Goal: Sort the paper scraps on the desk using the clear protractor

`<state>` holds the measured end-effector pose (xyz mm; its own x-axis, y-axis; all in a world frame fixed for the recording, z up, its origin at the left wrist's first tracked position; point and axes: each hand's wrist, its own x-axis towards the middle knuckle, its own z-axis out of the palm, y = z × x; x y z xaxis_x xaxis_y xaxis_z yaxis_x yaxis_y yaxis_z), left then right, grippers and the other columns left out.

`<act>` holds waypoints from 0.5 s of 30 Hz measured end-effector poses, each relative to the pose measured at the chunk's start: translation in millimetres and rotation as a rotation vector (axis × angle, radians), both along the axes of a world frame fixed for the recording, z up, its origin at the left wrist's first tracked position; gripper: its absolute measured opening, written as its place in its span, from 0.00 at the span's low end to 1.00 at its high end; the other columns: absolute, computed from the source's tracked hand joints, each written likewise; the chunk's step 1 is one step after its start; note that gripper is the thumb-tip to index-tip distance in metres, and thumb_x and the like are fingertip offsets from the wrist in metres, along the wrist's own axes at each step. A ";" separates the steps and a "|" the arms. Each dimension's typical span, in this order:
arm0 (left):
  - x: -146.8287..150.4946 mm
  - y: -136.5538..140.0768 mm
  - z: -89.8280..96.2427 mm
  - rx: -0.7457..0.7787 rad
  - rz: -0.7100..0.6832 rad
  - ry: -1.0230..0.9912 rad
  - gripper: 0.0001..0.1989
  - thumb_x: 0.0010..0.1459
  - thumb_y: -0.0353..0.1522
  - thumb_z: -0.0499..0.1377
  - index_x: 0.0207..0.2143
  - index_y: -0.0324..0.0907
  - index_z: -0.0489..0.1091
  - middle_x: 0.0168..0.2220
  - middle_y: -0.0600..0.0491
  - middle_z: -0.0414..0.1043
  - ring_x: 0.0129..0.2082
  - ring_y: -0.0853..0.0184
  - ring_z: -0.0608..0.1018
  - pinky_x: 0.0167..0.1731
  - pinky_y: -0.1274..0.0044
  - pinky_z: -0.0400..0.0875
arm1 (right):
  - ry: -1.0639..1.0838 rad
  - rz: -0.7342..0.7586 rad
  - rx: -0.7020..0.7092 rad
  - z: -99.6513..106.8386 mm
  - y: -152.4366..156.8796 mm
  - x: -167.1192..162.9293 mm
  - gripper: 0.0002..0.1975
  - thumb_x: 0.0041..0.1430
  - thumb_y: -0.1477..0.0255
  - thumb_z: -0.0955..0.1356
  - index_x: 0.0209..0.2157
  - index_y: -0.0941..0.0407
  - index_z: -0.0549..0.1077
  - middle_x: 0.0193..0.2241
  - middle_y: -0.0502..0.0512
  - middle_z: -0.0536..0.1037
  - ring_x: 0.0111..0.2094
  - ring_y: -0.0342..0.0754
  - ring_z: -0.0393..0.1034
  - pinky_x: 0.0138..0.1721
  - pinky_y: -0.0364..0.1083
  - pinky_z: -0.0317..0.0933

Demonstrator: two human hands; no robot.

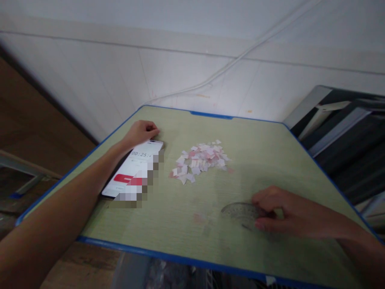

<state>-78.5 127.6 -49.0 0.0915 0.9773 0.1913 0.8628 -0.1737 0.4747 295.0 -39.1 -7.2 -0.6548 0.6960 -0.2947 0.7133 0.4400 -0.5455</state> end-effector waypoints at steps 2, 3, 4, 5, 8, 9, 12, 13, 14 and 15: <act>0.8 -0.3 0.2 -0.002 0.000 -0.011 0.11 0.46 0.37 0.53 0.22 0.39 0.69 0.19 0.52 0.69 0.21 0.70 0.69 0.21 0.80 0.59 | -0.035 0.000 0.010 -1.8 4.0 2.5 0.22 0.58 0.59 0.60 0.16 0.56 0.61 0.18 0.49 0.62 0.23 0.44 0.61 0.26 0.44 0.54; 1.1 -0.4 0.3 -0.002 0.000 -0.015 0.11 0.45 0.37 0.54 0.22 0.39 0.69 0.19 0.53 0.69 0.21 0.70 0.69 0.22 0.80 0.59 | -0.049 -0.010 0.013 -2.5 5.5 3.3 0.22 0.58 0.58 0.59 0.16 0.56 0.60 0.18 0.49 0.61 0.23 0.45 0.61 0.26 0.44 0.53; 1.4 -0.6 0.3 0.000 0.002 -0.018 0.11 0.45 0.37 0.54 0.22 0.39 0.68 0.18 0.53 0.69 0.21 0.70 0.69 0.22 0.80 0.59 | -0.056 -0.026 0.013 -3.1 6.6 3.8 0.22 0.58 0.58 0.59 0.16 0.56 0.59 0.17 0.48 0.60 0.22 0.45 0.60 0.25 0.44 0.53; 1.5 -0.6 0.4 0.002 0.003 -0.020 0.10 0.45 0.37 0.54 0.21 0.39 0.68 0.18 0.53 0.69 0.21 0.70 0.69 0.22 0.79 0.59 | -0.059 -0.037 0.006 -3.6 7.4 3.9 0.22 0.58 0.58 0.58 0.16 0.56 0.59 0.17 0.48 0.59 0.22 0.45 0.60 0.25 0.44 0.52; 1.8 -0.8 0.6 0.013 0.008 -0.019 0.10 0.45 0.37 0.54 0.21 0.39 0.68 0.18 0.53 0.68 0.22 0.70 0.69 0.22 0.79 0.59 | -0.049 -0.075 -0.029 -6.3 8.1 3.1 0.22 0.57 0.58 0.59 0.16 0.55 0.58 0.17 0.48 0.59 0.21 0.44 0.58 0.23 0.43 0.49; 1.8 -0.8 0.7 0.015 0.007 -0.017 0.10 0.44 0.37 0.54 0.21 0.39 0.68 0.18 0.53 0.68 0.22 0.70 0.69 0.22 0.79 0.59 | -0.036 -0.088 -0.031 -7.8 7.8 2.6 0.21 0.57 0.58 0.59 0.16 0.55 0.58 0.16 0.48 0.59 0.21 0.44 0.58 0.22 0.43 0.48; 1.8 -1.1 0.9 0.021 0.000 -0.008 0.11 0.44 0.38 0.54 0.20 0.39 0.68 0.18 0.53 0.68 0.22 0.69 0.69 0.22 0.79 0.59 | 0.019 -0.123 -0.015 -14.2 6.2 0.0 0.19 0.57 0.61 0.60 0.16 0.55 0.58 0.16 0.47 0.58 0.20 0.43 0.56 0.21 0.43 0.46; 1.8 -1.2 1.0 0.022 -0.002 -0.007 0.11 0.44 0.38 0.54 0.20 0.39 0.68 0.18 0.53 0.68 0.22 0.69 0.69 0.22 0.79 0.59 | 0.042 -0.128 -0.010 -16.4 5.4 -1.6 0.19 0.57 0.61 0.60 0.16 0.55 0.58 0.16 0.47 0.58 0.20 0.42 0.55 0.20 0.43 0.46; 1.8 -1.4 1.2 0.022 -0.004 -0.008 0.11 0.44 0.38 0.53 0.20 0.39 0.68 0.18 0.52 0.68 0.22 0.69 0.69 0.22 0.79 0.59 | 0.063 -0.130 -0.009 -18.5 4.4 -3.7 0.19 0.57 0.62 0.61 0.16 0.55 0.58 0.16 0.47 0.58 0.20 0.42 0.55 0.20 0.43 0.46; 1.9 -1.6 1.4 0.019 -0.006 -0.011 0.11 0.44 0.38 0.53 0.21 0.39 0.68 0.18 0.53 0.68 0.22 0.69 0.69 0.22 0.79 0.59 | 0.080 -0.132 -0.012 -20.2 3.3 -6.3 0.19 0.56 0.62 0.61 0.16 0.55 0.58 0.15 0.47 0.58 0.20 0.42 0.55 0.20 0.43 0.46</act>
